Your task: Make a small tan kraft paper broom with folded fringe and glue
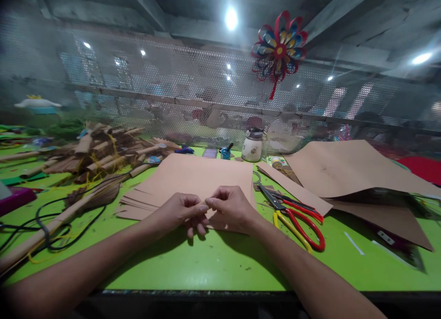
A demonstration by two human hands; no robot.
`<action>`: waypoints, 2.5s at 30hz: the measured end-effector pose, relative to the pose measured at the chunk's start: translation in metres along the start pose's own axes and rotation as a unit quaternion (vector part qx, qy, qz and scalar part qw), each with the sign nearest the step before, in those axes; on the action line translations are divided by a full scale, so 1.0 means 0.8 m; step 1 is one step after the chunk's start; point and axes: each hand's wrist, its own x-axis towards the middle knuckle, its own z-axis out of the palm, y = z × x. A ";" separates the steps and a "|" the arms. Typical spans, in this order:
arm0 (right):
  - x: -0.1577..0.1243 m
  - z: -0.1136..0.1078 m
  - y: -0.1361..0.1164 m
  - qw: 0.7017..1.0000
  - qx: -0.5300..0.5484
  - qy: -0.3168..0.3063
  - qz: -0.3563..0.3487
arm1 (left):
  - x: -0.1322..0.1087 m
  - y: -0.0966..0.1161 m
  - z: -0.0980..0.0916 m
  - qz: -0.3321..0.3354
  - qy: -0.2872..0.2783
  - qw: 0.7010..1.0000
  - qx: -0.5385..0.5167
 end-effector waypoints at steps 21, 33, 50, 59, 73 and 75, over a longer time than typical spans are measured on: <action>0.002 -0.002 0.008 0.996 0.076 -0.029 -0.022 | 0.000 -0.003 -0.004 0.018 0.041 0.999 -0.024; 0.000 -0.001 0.003 0.990 0.127 -0.068 0.010 | 0.000 0.000 -0.005 0.036 0.032 0.999 -0.014; 0.002 0.005 0.002 0.994 0.102 -0.031 -0.007 | 0.000 -0.001 0.002 0.067 0.032 0.997 0.032; 0.005 0.010 0.014 0.996 0.070 0.022 -0.046 | 0.000 0.001 0.002 0.037 -0.016 0.999 -0.027; 0.012 -0.027 0.005 0.997 0.047 -0.056 -0.026 | -0.003 0.006 -0.006 0.013 0.038 0.999 -0.032; 0.010 -0.024 0.003 0.998 0.034 -0.046 -0.031 | -0.002 0.004 -0.006 0.011 0.035 0.999 -0.028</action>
